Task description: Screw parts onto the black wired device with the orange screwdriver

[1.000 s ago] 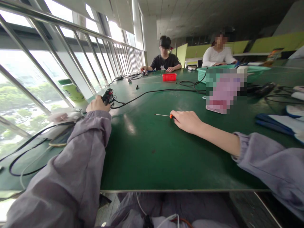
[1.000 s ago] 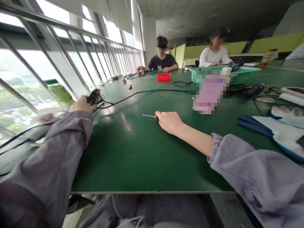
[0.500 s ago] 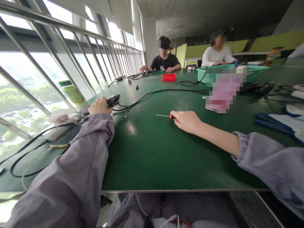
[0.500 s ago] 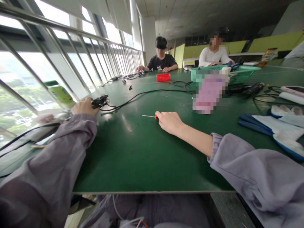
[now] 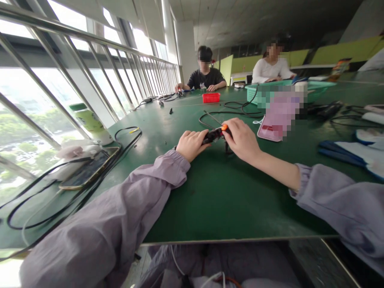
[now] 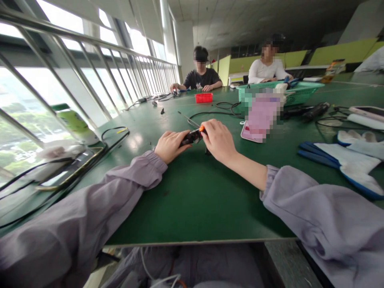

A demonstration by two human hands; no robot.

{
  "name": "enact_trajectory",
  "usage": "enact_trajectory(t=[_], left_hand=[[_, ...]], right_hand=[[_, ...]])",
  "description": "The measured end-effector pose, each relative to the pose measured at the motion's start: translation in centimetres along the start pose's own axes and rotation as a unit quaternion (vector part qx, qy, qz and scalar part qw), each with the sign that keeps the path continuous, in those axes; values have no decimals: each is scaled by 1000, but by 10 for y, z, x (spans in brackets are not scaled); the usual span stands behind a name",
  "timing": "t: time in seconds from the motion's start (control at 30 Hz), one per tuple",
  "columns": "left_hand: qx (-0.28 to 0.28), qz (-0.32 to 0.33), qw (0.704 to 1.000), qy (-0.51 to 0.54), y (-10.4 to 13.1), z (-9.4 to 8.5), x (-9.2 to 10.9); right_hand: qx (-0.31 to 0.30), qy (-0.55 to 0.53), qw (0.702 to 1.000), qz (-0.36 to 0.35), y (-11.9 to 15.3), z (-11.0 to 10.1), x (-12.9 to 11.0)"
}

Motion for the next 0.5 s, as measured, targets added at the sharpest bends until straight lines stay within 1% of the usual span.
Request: enact_trajectory(t=[0.03, 0.07, 0.1, 0.17, 0.23, 0.27, 0.33, 0.4, 0.43, 0.5], left_hand=[[-8, 12, 1000, 3, -5, 7, 2], [-13, 21, 1000, 5, -9, 12, 1], [-13, 25, 1000, 6, -13, 16, -2], [2, 14, 1000, 6, -15, 18, -13], [18, -31, 999, 3, -12, 15, -33], [22, -70, 997, 2, -7, 13, -47], [29, -195, 980, -5, 10, 7, -85], [31, -323, 946, -12, 38, 0, -126], [30, -388, 921, -17, 55, -3, -147], [30, -445, 894, -28, 82, -7, -177]], right_hand=[[-10, 7, 1000, 23, -1, 6, 10], [-37, 11, 999, 31, -1, 14, 17], [-76, 5, 997, 29, 0, 25, 22], [-113, -7, 993, 21, 1, 40, 28], [-140, -13, 990, 4, 3, 50, 28], [-151, -13, 988, -4, 4, 53, 26], [-169, -8, 985, -17, 6, 56, 21], [-181, 2, 983, -22, 6, 56, 19], [-187, 7, 982, -23, 7, 56, 18], [-196, 15, 980, -26, 7, 55, 17]])
Point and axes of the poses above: each hand's wrist, its own y-axis away from the middle knuckle, its own z-axis out of the palm, x = y × z, the point moved 8 cm from there along -y, towards the middle knuckle, and after that the axes turned 10 degrees about y, right-handed, at the moved point
